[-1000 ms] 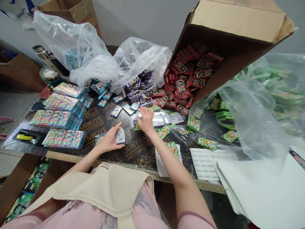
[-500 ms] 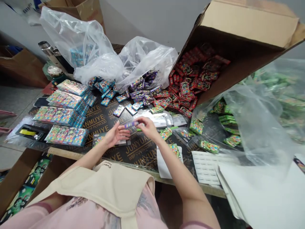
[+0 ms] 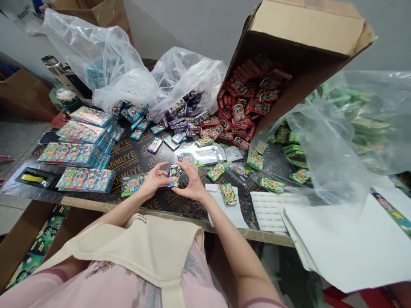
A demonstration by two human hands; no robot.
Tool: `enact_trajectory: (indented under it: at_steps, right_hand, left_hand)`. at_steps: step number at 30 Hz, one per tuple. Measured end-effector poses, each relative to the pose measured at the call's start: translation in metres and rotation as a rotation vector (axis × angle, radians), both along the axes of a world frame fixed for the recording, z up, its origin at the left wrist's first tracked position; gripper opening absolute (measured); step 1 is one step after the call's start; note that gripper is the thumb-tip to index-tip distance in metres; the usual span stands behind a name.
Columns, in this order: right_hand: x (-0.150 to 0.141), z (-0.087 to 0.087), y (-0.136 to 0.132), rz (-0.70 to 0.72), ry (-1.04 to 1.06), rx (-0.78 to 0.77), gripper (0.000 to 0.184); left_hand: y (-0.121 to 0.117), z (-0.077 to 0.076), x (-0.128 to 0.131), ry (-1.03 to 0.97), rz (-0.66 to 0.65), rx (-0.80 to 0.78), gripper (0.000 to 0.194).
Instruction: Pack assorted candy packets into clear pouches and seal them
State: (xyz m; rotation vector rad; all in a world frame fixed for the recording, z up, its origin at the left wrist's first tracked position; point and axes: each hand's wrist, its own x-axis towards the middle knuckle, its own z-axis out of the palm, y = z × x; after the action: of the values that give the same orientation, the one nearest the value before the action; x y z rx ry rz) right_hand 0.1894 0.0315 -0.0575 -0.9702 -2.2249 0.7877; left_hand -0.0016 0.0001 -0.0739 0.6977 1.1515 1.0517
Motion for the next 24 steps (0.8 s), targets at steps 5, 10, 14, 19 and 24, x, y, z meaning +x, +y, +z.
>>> enact_trajectory:
  at_steps: [5, 10, 14, 19, 24]
  right_hand:
    - [0.012, -0.01, 0.001, -0.097, 0.06, 0.082, 0.077]
    - [0.017, -0.023, -0.002, -0.08, -0.065, 0.188, 0.069]
    - [0.012, -0.027, -0.008, -0.041, -0.142, 0.15, 0.066]
    - [0.011, -0.025, -0.012, 0.148, -0.142, 0.001, 0.08]
    - [0.008, -0.025, -0.022, -0.158, -0.125, 0.01, 0.089]
  left_hand:
    - [-0.004, -0.016, -0.037, 0.713, -0.245, 0.387, 0.077]
    - [-0.015, -0.032, -0.052, 1.218, -0.516, 0.541, 0.111]
    - [-0.019, -0.027, -0.045, 1.142, -0.472, 0.656, 0.119]
    - [-0.017, -0.019, -0.04, 1.025, -0.511, 0.752, 0.119]
    - [-0.014, -0.021, -0.036, 0.976, -0.425, 0.694, 0.118]
